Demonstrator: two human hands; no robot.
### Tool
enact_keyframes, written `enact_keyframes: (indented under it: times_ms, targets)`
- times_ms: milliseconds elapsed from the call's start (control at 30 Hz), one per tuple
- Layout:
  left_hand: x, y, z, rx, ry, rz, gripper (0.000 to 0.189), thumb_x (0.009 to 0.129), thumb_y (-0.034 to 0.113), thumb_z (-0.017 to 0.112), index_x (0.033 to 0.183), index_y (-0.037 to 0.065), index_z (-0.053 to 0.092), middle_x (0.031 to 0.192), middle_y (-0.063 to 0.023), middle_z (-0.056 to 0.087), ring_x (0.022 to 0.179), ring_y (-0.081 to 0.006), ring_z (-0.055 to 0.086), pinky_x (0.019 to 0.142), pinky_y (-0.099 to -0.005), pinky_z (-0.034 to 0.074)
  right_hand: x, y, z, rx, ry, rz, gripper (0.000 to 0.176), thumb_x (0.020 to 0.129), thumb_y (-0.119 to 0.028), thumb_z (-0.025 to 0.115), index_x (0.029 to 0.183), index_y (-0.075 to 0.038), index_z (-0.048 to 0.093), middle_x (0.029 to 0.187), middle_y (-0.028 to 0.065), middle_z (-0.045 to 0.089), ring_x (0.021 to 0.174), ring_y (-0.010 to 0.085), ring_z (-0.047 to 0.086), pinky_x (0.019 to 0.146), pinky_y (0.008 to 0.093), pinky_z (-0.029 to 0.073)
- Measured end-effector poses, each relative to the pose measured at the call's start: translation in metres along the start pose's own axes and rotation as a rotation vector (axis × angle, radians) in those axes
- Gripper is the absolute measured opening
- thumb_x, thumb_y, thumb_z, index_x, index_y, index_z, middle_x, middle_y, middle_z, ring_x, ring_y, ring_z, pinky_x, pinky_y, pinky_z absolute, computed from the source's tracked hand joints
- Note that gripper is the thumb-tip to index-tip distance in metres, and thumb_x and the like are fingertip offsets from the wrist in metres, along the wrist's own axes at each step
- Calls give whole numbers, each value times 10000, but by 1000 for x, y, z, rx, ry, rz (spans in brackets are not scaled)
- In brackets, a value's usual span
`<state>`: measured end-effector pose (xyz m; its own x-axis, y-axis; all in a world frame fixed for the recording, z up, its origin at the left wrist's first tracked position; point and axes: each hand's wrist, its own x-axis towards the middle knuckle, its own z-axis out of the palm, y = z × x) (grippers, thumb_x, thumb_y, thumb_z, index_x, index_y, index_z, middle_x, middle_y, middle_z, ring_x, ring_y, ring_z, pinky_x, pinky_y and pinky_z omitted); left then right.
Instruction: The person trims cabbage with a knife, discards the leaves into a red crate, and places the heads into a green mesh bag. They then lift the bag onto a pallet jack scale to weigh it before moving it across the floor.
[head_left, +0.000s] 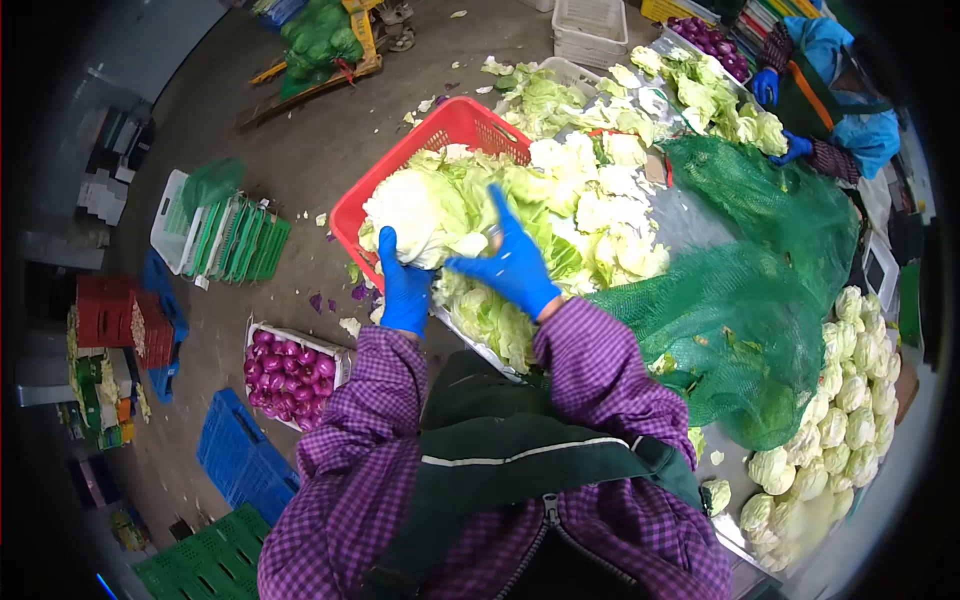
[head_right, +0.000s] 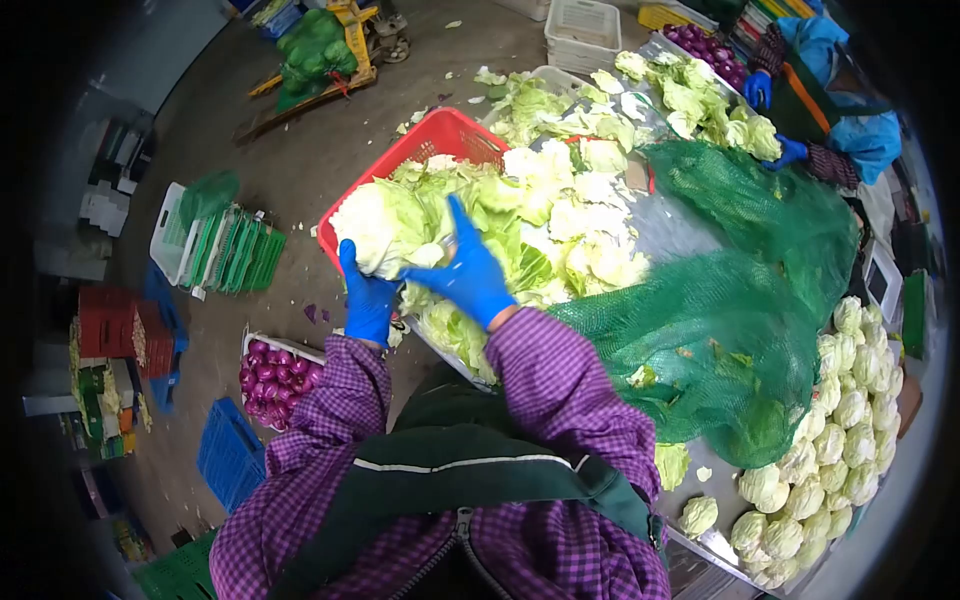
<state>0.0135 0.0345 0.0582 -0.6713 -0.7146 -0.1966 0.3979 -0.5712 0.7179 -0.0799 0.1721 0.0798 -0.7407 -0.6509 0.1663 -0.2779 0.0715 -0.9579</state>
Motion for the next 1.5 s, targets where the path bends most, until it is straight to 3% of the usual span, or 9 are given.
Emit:
enact_keyframes:
  times_ms: [133,467,600,700,833,967,1000,1233,1500]
  targets:
    - [-8,5,21,-115,-38,-199,715,837,556,509,1353,82,364,1328,-118,453,1196,-307,463,993,-482,382,-2,33,-6,-37,83,154,648,625,-151,771,1230,-132,539,658,29,532,640,132,546,673,291,481]
    - [-19,31,-4,-258,-39,-387,747,797,633,410,1383,174,347,1401,-89,382,1261,-330,389,1018,-528,333,95,111,-31,363,393,392,448,645,-22,733,1077,-15,615,937,53,654,823,130,593,758,265,488]
    - [-18,25,-38,-14,-10,-334,654,842,476,499,1370,120,349,1370,-125,412,1228,-318,435,1000,-496,375,100,93,-27,-18,178,295,973,653,-275,804,1405,-17,243,1204,207,557,1075,289,566,884,336,449]
    - [-8,24,-43,291,-25,-269,720,786,304,681,1366,69,324,1286,-132,473,1174,-268,481,953,-383,431,54,60,-24,-72,171,106,747,748,-323,739,1343,-29,396,1161,148,592,921,212,608,769,316,486]
    - [3,4,-21,1003,-158,-105,966,645,323,821,1376,12,271,1319,-189,411,1203,-266,440,981,-359,394,-18,34,-31,464,-178,551,562,824,-349,664,1260,-39,491,931,17,573,594,63,456,482,226,416]
    - [1,-10,6,1329,-468,191,994,547,375,857,1332,9,369,1253,-190,470,1153,-299,463,960,-385,402,-49,57,-48,256,-14,712,557,836,-316,641,1282,-34,463,973,66,596,671,118,539,572,272,472]
    - [2,-16,14,1474,-495,325,986,521,386,863,1314,15,407,1225,-187,491,1124,-313,478,949,-399,405,-58,72,-45,29,132,403,486,836,-261,620,1247,-41,482,996,133,623,766,226,614,684,336,496]
    - [1,-65,60,1579,-596,681,1075,496,464,844,1364,68,347,1280,-189,449,1212,-359,370,1042,-452,277,-87,64,-68,-343,103,303,252,835,-227,578,1050,-98,552,880,192,628,812,362,612,696,420,487]
    - [7,-70,59,1458,-664,510,1033,539,376,836,1352,21,307,1358,-192,337,1256,-356,313,1054,-448,260,-78,46,-77,-485,103,258,163,869,-221,515,972,-95,529,777,188,622,722,377,609,633,460,473]
